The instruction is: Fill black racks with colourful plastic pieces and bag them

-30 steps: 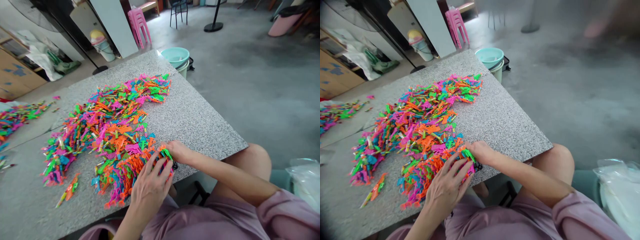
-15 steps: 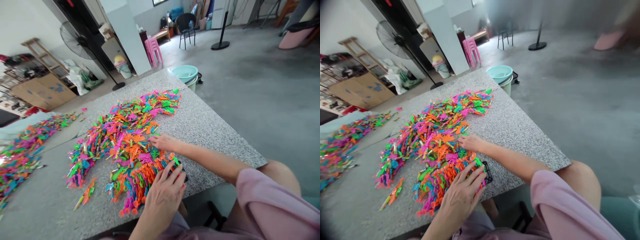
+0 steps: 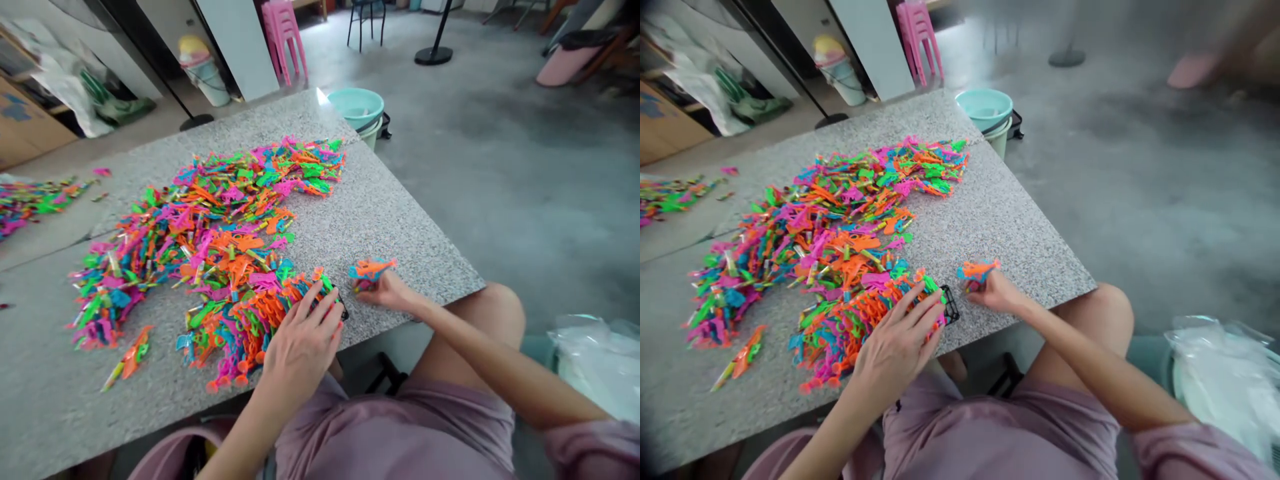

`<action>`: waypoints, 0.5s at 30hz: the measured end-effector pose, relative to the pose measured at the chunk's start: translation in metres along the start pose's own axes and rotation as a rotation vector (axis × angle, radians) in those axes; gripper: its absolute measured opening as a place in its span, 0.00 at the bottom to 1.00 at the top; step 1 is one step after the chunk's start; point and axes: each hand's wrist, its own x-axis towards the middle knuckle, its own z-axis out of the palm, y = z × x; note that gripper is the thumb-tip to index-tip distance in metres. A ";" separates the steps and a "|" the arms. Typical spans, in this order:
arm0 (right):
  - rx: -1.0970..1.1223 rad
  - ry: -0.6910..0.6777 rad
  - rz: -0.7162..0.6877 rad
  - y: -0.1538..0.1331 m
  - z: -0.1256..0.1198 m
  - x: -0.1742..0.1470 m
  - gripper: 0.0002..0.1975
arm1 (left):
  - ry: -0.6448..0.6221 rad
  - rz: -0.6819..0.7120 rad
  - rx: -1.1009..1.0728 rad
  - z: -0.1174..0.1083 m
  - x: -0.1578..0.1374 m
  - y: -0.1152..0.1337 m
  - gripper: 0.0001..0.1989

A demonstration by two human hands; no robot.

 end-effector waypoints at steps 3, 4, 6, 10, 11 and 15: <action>0.259 0.003 0.034 0.000 0.039 -0.035 0.06 | -0.014 0.004 0.015 -0.001 0.001 0.001 0.14; 0.268 0.025 0.037 -0.001 0.047 -0.040 0.06 | -0.017 0.005 0.022 -0.001 0.002 0.001 0.14; 0.116 0.066 0.027 -0.006 0.055 -0.043 0.05 | -0.022 0.010 0.035 -0.001 0.001 0.001 0.14; -0.317 0.023 0.016 -0.027 0.050 -0.035 0.05 | -0.017 0.012 0.037 0.001 -0.001 0.000 0.16; -0.394 -0.010 0.015 -0.033 0.050 -0.033 0.07 | -0.005 0.003 0.036 0.001 -0.001 -0.001 0.19; -0.561 -0.119 -0.027 -0.051 0.056 -0.029 0.13 | 0.018 -0.035 0.030 0.004 0.001 -0.001 0.28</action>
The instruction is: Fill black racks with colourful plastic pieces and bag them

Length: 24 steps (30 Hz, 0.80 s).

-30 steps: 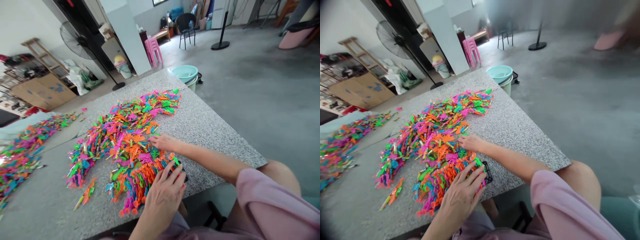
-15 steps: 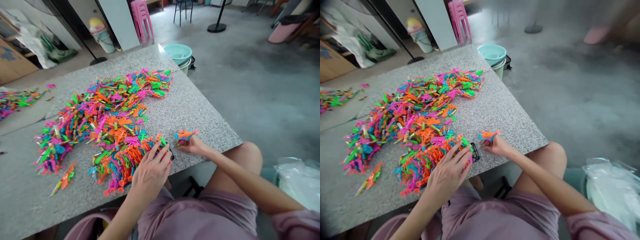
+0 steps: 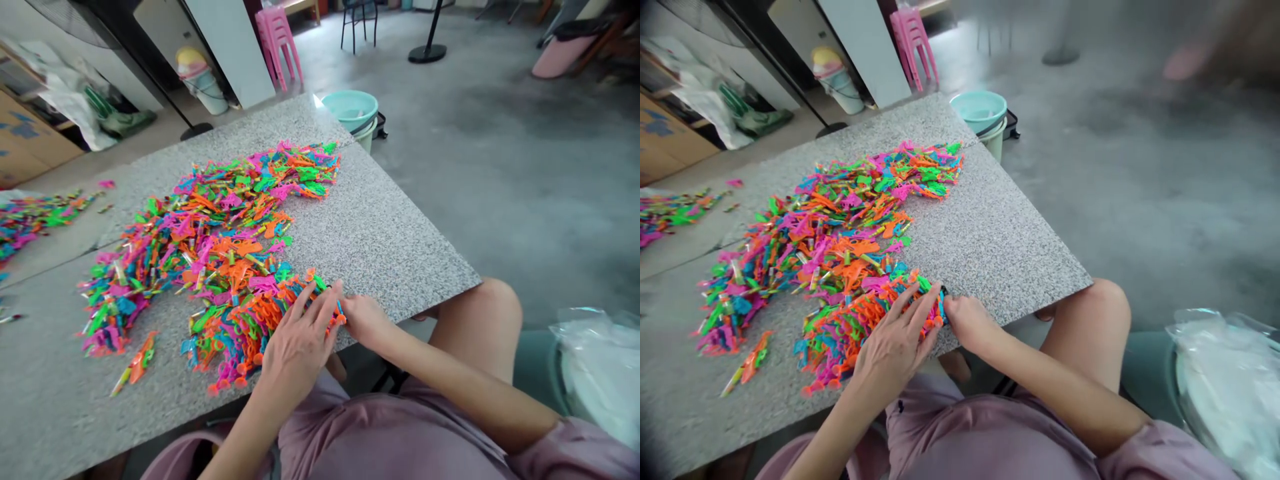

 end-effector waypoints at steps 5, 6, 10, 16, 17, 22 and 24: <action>0.041 -0.104 -0.165 0.015 -0.011 -0.006 0.13 | -0.033 0.042 0.002 -0.005 -0.013 0.001 0.19; 0.038 -0.153 -0.198 0.020 -0.020 -0.001 0.10 | -0.035 0.058 0.002 -0.006 -0.018 0.002 0.18; -0.121 0.007 -0.248 0.015 -0.047 0.066 0.09 | -0.013 0.066 0.022 -0.009 -0.031 0.006 0.19; -0.108 0.088 -0.614 -0.040 -0.002 0.167 0.21 | 0.009 0.090 0.072 -0.006 -0.028 -0.003 0.21; -0.106 0.088 -0.619 -0.036 0.006 0.169 0.20 | 0.012 0.104 0.074 -0.005 -0.028 -0.004 0.21; -0.109 0.156 -0.351 0.037 -0.008 0.140 0.14 | 0.036 0.119 0.062 -0.002 -0.030 -0.006 0.19; -0.115 0.221 -0.303 0.054 -0.025 0.127 0.14 | 0.034 0.123 0.043 -0.001 -0.030 -0.007 0.18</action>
